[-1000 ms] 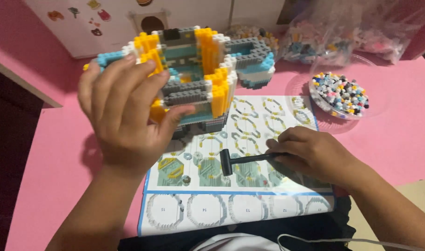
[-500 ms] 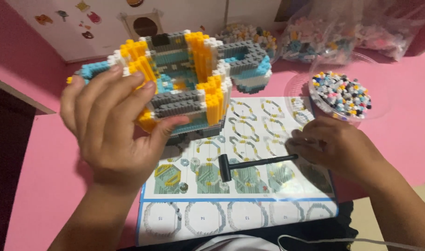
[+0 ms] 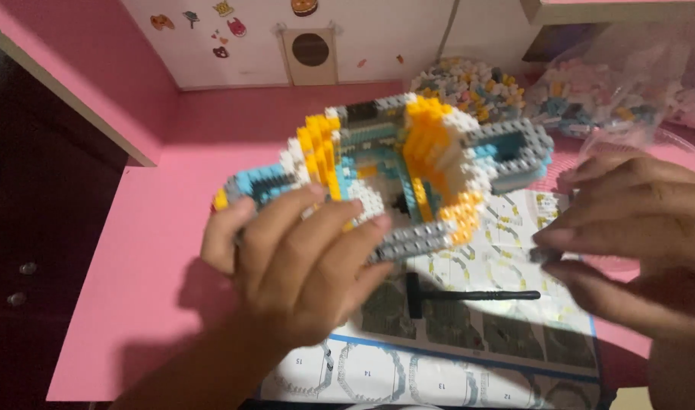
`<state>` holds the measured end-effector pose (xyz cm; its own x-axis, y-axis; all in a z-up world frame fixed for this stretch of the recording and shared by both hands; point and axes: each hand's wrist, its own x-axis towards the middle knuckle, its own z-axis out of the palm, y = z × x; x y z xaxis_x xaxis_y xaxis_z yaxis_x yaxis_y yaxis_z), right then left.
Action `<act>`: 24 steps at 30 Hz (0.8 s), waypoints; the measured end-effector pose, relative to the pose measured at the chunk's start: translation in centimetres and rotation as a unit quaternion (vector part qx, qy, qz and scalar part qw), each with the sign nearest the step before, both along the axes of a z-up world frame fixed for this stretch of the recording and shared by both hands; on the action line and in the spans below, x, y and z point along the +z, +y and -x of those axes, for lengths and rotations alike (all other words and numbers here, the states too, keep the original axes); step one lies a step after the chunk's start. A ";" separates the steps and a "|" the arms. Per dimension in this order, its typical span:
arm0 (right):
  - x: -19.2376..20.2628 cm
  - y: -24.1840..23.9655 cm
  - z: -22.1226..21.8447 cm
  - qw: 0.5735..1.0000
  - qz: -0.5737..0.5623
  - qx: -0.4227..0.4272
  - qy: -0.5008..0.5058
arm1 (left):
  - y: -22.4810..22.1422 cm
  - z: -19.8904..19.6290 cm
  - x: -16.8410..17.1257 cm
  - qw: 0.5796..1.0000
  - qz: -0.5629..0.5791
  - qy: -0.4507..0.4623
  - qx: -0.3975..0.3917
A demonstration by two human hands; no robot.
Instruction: Assembling a character figure using micro-sized building blocks, involving piece placement and using a small hammer to ensure blocks are tightly connected.
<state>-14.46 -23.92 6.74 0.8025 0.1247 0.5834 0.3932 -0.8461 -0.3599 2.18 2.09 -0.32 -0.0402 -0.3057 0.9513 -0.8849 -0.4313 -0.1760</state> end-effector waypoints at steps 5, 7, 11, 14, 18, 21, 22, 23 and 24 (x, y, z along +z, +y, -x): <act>3.1 1.4 -3.9 0.968 0.221 0.116 -0.033 | 1.2 1.3 2.6 0.998 -0.023 -0.046 0.019; 3.5 3.3 -4.8 0.983 0.130 0.117 -0.050 | 2.1 1.4 3.3 0.994 -0.102 -0.043 0.021; 2.8 3.6 -5.0 0.987 0.100 0.122 -0.039 | 1.0 1.0 3.0 0.997 -0.060 -0.053 0.005; 2.7 2.6 -4.7 0.975 0.179 0.130 -0.023 | 0.5 1.1 1.9 0.999 -0.013 -0.040 -0.012; 2.8 2.3 -4.7 0.977 0.159 0.144 -0.008 | 1.1 1.3 3.2 0.998 -0.053 -0.020 -0.017; 2.2 2.0 -4.5 0.975 0.170 0.141 -0.014 | -1.5 1.5 2.0 1.000 0.025 -0.002 0.001; 1.9 1.9 -4.4 0.976 0.172 0.134 -0.020 | -2.9 1.6 1.1 0.990 0.139 0.010 0.015; 1.9 1.8 -4.5 0.976 0.171 0.134 -0.019 | -1.3 2.1 2.1 0.990 0.139 0.011 0.015; 1.8 1.6 -4.6 0.975 0.171 0.138 -0.016 | 0.4 2.6 3.0 0.998 0.013 0.054 0.004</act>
<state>-9.89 -22.32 8.53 0.6934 0.5254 0.4931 0.6291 -0.7751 -0.0587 -0.39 2.51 2.71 0.0660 -0.2814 0.9573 -0.8949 -0.4411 -0.0680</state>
